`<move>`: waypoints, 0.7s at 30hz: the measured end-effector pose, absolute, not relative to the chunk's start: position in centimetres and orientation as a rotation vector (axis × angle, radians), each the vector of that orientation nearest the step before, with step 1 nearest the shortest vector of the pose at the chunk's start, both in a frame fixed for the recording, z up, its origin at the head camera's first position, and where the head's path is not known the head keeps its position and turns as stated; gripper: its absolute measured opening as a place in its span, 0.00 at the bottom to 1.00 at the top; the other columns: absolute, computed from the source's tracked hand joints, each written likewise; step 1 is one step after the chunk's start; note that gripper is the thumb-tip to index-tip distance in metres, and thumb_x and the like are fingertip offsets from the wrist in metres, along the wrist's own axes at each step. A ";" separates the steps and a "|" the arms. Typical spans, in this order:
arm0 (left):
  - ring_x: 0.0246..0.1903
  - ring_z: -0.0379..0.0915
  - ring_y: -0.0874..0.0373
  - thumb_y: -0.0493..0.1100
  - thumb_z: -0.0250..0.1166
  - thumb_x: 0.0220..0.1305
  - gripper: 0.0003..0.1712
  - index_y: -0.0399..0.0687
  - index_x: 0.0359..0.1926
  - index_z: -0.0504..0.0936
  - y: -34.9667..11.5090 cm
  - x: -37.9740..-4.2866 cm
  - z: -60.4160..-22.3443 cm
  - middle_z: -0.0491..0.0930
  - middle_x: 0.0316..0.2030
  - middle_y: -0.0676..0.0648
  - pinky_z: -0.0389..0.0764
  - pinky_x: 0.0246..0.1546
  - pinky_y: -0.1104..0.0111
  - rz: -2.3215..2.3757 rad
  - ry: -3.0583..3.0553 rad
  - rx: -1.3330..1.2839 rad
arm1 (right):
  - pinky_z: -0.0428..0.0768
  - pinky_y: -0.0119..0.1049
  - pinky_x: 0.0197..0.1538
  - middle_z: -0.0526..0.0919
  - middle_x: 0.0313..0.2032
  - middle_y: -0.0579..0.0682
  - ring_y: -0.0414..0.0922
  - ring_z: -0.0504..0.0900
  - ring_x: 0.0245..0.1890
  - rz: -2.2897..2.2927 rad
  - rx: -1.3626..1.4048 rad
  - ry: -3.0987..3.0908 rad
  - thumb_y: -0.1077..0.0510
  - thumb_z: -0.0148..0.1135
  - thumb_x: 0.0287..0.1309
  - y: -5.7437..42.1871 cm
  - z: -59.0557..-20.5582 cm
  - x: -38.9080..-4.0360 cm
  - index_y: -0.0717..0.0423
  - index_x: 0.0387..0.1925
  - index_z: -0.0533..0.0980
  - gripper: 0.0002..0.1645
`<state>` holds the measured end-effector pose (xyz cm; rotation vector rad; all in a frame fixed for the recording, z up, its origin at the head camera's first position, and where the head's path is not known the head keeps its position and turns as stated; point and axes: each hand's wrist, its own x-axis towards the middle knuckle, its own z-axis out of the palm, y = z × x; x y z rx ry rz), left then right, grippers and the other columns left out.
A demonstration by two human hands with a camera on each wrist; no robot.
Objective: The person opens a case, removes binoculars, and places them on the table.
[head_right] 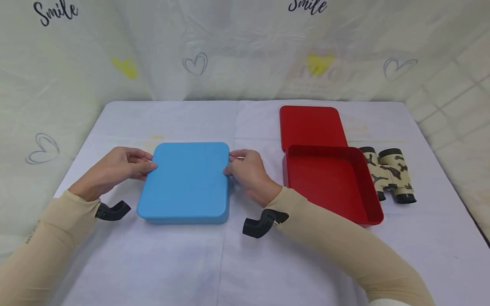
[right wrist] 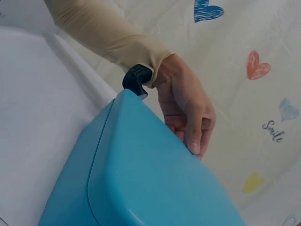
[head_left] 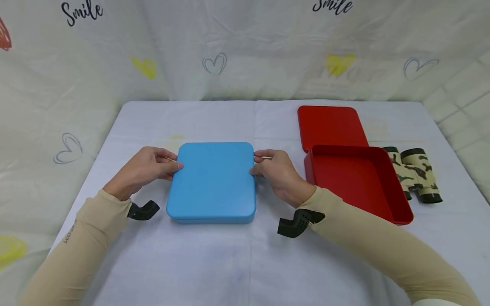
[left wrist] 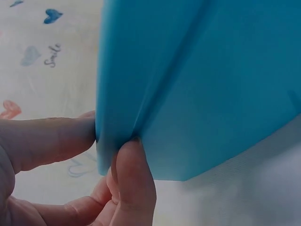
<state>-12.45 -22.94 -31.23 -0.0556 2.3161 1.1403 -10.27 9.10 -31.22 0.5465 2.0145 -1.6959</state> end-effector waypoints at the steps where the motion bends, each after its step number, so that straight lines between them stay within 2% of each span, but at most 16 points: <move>1: 0.43 0.88 0.56 0.56 0.68 0.69 0.33 0.40 0.65 0.73 -22.9 -12.5 -31.2 0.83 0.56 0.41 0.84 0.60 0.60 1.141 2.310 -0.056 | 0.79 0.49 0.71 0.74 0.67 0.54 0.55 0.77 0.63 -1.705 0.541 2.004 0.67 0.64 0.61 9.1 -31.3 -10.3 0.55 0.72 0.67 0.38; 7: 0.45 0.88 0.56 0.54 0.67 0.70 0.33 0.38 0.66 0.72 -22.8 -12.7 -31.2 0.83 0.57 0.40 0.84 0.61 0.60 1.146 2.276 -0.044 | 0.76 0.48 0.73 0.70 0.70 0.56 0.56 0.72 0.67 -1.759 0.525 1.926 0.69 0.60 0.61 9.1 -31.7 -10.6 0.58 0.73 0.62 0.39; 14: 0.44 0.87 0.56 0.51 0.66 0.71 0.30 0.35 0.64 0.72 -23.0 -12.8 -31.2 0.83 0.55 0.40 0.86 0.56 0.64 1.138 2.273 -0.033 | 0.77 0.48 0.72 0.68 0.71 0.55 0.56 0.70 0.69 -1.759 0.521 1.890 0.70 0.59 0.60 8.8 -31.8 -10.9 0.57 0.74 0.61 0.41; 21: 0.42 0.86 0.58 0.50 0.66 0.71 0.31 0.34 0.65 0.71 -22.8 -13.2 -31.3 0.84 0.53 0.42 0.82 0.62 0.58 1.132 2.255 -0.056 | 0.75 0.48 0.74 0.67 0.71 0.57 0.56 0.70 0.69 -1.768 0.505 1.887 0.70 0.56 0.61 8.6 -31.7 -11.1 0.60 0.73 0.60 0.38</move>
